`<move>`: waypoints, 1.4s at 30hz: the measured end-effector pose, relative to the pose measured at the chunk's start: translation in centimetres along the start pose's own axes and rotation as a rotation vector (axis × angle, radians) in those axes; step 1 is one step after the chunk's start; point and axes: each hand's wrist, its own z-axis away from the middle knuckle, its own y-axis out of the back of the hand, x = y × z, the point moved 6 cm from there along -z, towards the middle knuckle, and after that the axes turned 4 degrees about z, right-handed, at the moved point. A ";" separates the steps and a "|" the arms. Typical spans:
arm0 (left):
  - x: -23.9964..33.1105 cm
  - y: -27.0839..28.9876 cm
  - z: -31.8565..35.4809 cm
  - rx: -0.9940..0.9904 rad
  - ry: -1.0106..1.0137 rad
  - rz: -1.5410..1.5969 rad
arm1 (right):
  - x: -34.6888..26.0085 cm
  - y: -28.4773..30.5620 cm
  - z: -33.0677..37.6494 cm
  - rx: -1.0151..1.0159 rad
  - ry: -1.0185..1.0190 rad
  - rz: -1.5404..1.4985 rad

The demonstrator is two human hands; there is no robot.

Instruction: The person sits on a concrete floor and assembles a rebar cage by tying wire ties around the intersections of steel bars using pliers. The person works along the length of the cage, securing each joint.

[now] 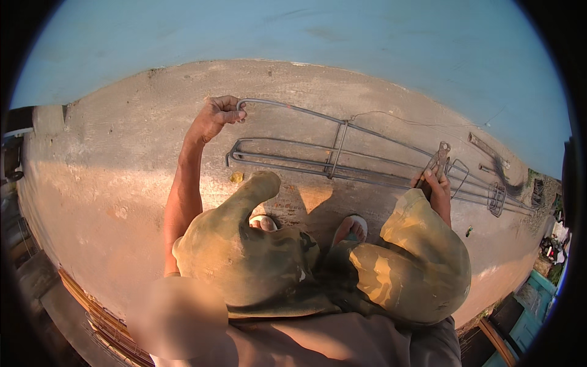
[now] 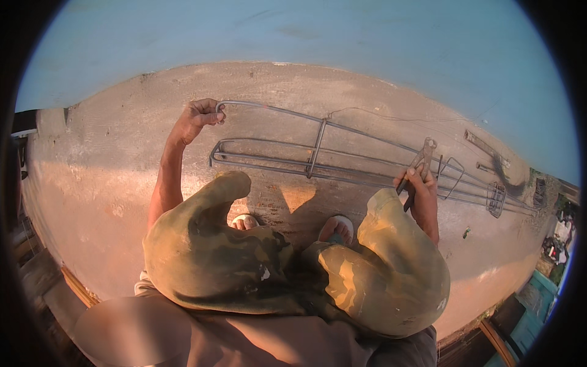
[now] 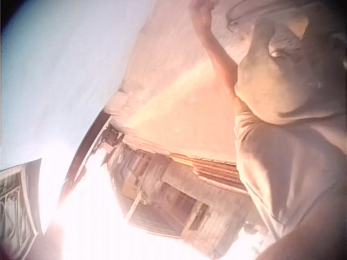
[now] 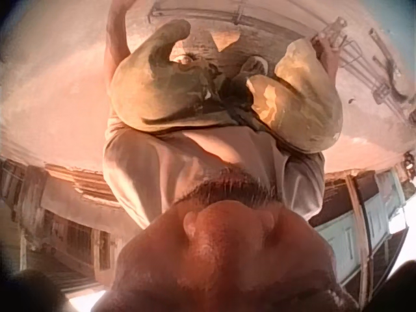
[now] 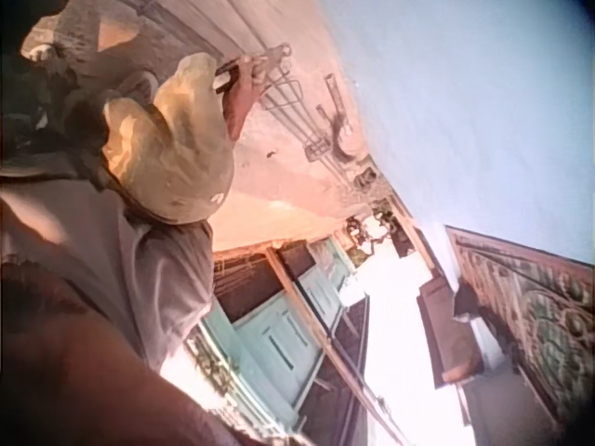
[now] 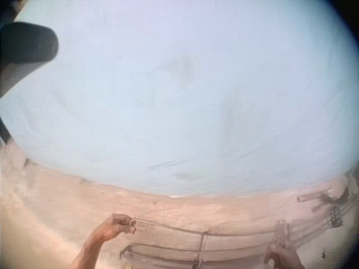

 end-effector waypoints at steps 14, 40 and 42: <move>-1.7 -0.4 -0.1 0.099 -0.074 0.033 | -7.9 -10.4 -7.9 -0.406 0.701 2.206; -1.4 -0.7 0.7 0.162 -0.097 0.104 | -11.4 -18.6 -9.7 -0.807 1.329 2.529; -1.6 -0.7 0.6 0.163 -0.094 0.091 | -11.3 -19.0 -10.5 -0.898 1.193 2.607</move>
